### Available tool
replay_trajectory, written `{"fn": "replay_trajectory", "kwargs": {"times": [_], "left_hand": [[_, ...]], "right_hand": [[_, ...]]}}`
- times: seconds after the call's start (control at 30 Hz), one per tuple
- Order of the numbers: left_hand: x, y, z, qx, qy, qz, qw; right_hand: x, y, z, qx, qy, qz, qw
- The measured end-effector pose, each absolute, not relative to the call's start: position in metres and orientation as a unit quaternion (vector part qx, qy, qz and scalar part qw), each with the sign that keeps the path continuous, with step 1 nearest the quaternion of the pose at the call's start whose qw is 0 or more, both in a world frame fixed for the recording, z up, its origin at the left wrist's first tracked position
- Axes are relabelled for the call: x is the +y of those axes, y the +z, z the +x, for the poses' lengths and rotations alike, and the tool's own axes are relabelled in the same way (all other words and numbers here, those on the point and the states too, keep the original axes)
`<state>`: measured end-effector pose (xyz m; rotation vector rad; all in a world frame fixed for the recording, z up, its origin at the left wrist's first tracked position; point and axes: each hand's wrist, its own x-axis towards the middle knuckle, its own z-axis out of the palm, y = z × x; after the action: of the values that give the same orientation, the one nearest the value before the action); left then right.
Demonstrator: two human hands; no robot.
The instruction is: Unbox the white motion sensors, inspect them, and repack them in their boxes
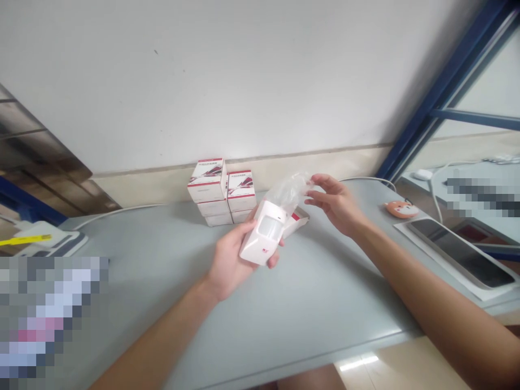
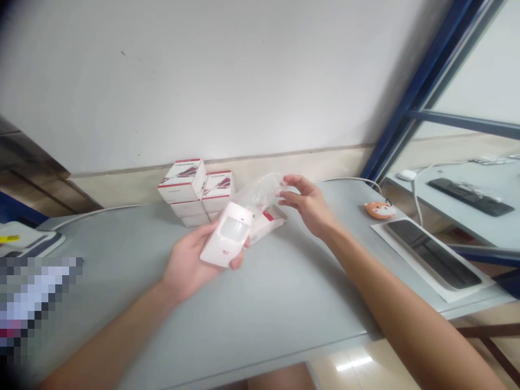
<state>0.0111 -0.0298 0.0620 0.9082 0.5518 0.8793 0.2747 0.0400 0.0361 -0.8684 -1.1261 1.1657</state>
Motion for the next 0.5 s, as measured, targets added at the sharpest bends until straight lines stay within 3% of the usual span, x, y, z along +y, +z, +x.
{"fn": "replay_trajectory", "kwargs": {"times": [0.5], "left_hand": [[-0.028, 0.050, 0.008, 0.196, 0.353, 0.470, 0.785]], "right_hand": [[0.037, 0.042, 0.274, -0.528, 0.478, -0.378, 0.591]]}}
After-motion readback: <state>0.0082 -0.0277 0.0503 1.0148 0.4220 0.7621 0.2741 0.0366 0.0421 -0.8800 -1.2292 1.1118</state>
